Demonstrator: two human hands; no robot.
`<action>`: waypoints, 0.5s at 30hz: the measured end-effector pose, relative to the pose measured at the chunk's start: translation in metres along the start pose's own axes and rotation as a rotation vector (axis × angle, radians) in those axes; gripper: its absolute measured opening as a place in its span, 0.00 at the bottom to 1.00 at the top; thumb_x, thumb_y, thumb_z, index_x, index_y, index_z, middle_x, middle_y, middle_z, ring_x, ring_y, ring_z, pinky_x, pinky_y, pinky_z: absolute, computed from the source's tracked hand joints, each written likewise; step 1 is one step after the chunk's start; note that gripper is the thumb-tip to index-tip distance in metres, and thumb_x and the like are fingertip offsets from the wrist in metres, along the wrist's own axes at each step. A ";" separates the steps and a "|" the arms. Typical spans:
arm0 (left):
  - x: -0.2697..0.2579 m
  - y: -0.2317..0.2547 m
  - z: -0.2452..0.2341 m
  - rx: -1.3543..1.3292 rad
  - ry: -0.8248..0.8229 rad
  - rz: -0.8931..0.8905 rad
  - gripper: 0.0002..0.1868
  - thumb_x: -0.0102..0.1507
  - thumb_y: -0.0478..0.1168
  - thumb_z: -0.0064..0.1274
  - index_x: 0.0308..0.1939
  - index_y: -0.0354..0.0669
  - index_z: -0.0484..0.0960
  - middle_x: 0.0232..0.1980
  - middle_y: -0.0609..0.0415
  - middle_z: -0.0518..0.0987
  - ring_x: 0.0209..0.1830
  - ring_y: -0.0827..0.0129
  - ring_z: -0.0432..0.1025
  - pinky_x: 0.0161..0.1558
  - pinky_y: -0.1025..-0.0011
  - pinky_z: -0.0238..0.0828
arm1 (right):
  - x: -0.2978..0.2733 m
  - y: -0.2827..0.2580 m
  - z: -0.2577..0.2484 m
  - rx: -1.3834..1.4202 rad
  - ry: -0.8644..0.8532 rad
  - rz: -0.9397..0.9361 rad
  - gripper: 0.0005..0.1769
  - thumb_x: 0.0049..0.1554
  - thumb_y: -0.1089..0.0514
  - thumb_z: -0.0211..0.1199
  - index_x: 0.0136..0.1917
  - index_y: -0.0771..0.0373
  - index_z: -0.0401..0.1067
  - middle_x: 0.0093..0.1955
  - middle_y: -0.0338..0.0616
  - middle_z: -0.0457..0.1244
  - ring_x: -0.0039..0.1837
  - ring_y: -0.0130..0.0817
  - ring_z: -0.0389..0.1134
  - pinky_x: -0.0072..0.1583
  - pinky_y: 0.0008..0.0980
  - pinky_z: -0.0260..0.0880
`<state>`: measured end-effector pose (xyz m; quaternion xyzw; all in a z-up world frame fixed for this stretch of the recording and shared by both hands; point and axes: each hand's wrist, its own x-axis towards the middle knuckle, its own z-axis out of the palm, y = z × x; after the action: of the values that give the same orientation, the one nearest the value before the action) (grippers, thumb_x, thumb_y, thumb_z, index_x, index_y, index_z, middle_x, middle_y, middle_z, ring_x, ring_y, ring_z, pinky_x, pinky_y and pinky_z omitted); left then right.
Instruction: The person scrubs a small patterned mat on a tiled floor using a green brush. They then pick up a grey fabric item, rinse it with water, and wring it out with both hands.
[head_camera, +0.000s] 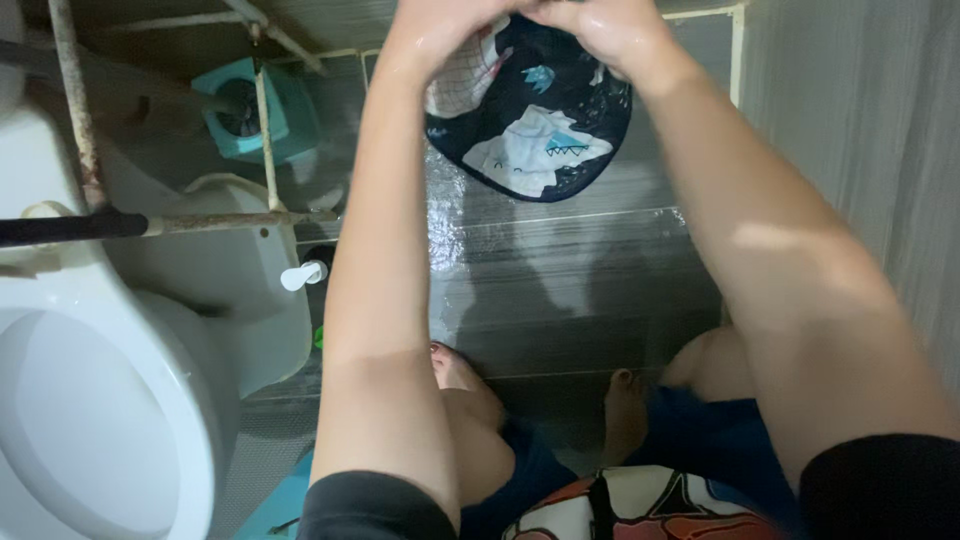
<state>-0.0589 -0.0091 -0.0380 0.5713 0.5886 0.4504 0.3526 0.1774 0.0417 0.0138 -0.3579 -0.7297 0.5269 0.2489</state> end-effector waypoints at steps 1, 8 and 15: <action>-0.009 -0.005 -0.012 -0.048 -0.101 -0.011 0.34 0.55 0.62 0.71 0.52 0.38 0.85 0.48 0.48 0.87 0.49 0.62 0.82 0.51 0.67 0.80 | -0.001 0.007 0.000 0.001 -0.004 -0.002 0.18 0.64 0.52 0.72 0.61 0.65 0.78 0.56 0.45 0.72 0.56 0.31 0.73 0.59 0.31 0.75; -0.057 -0.012 0.020 -0.496 -0.109 -0.376 0.54 0.52 0.61 0.70 0.74 0.46 0.58 0.65 0.57 0.68 0.64 0.69 0.67 0.61 0.67 0.70 | 0.018 0.089 -0.015 0.590 0.023 0.127 0.11 0.68 0.55 0.61 0.55 0.66 0.75 0.53 0.43 0.70 0.57 0.32 0.74 0.64 0.37 0.76; -0.035 0.044 0.048 -0.621 -0.086 -0.300 0.33 0.57 0.56 0.68 0.56 0.34 0.85 0.51 0.50 0.86 0.49 0.70 0.80 0.54 0.71 0.76 | 0.025 0.142 -0.035 0.581 0.282 0.099 0.10 0.70 0.56 0.58 0.54 0.67 0.73 0.52 0.48 0.68 0.55 0.38 0.71 0.60 0.43 0.74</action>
<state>0.0046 -0.0398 -0.0173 0.3622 0.4854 0.5269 0.5963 0.2248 0.1091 -0.1092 -0.3761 -0.4889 0.6699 0.4132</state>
